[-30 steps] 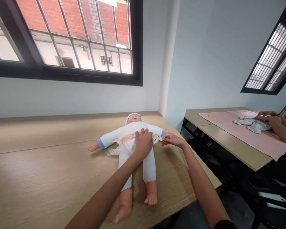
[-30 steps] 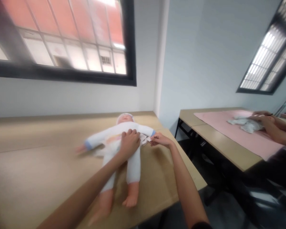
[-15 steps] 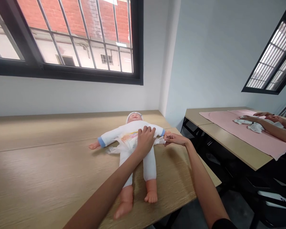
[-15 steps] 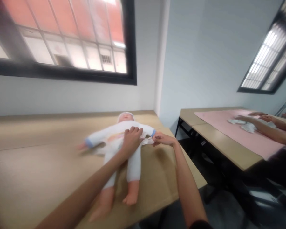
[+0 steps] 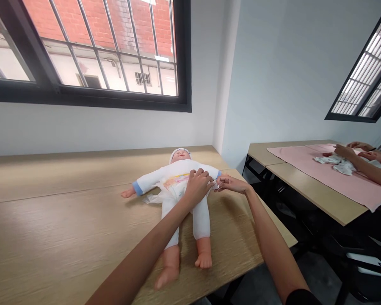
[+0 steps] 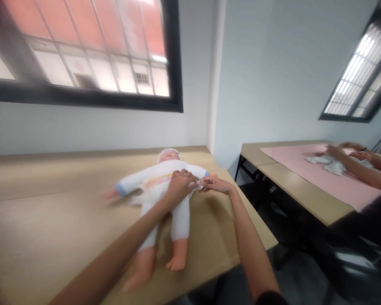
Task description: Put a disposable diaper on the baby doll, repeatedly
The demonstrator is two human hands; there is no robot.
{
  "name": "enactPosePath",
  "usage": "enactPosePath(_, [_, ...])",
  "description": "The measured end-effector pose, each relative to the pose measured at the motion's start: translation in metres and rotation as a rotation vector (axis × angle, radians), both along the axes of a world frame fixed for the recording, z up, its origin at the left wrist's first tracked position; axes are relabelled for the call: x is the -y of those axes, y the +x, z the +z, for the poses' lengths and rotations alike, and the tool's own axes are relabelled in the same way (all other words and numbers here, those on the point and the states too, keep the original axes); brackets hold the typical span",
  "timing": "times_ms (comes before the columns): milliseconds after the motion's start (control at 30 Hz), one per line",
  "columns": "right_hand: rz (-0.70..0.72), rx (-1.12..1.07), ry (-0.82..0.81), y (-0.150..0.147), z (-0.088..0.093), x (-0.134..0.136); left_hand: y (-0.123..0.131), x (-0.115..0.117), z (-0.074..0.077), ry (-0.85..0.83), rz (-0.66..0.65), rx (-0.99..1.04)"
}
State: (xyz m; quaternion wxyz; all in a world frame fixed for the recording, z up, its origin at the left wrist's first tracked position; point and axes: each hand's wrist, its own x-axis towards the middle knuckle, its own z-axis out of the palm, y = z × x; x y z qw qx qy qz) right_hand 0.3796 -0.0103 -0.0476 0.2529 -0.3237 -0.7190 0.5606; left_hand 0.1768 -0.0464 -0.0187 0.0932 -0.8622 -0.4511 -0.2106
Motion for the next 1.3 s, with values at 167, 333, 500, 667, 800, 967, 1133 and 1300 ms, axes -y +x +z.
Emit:
enactPosePath(167, [0.014, -0.026, -0.009, -0.005, 0.004, 0.003, 0.0, -0.002, -0.003, 0.045, 0.053, 0.003])
enactPosePath(333, [-0.006, 0.003, -0.022, -0.004, 0.003, 0.002, 0.001, -0.002, -0.006, 0.084, 0.144, 0.02])
enactPosePath(500, [-0.068, 0.029, -0.025, -0.011, 0.005, 0.007, 0.001, -0.001, -0.005, 0.057, 0.135, 0.046])
enactPosePath(667, [-0.11, 0.119, 0.09, -0.02, 0.004, 0.006, 0.0, -0.002, -0.005, 0.06, 0.13, 0.021])
enactPosePath(800, [-0.15, 0.109, 0.109, -0.017, -0.003, -0.002, 0.0, -0.003, -0.006, 0.074, 0.179, 0.009])
enactPosePath(967, [-0.161, 0.049, 0.068, -0.01, -0.006, -0.007, -0.001, 0.0, -0.004, 0.067, 0.23, -0.012])
enactPosePath(1133, [-0.183, -0.025, 0.049, -0.008, -0.009, -0.01, -0.001, 0.001, -0.006, 0.059, 0.287, -0.031])
enactPosePath(1300, [-0.193, -0.065, 0.044, -0.009, -0.013, -0.011, 0.001, 0.0, -0.004, 0.061, 0.34, -0.017])
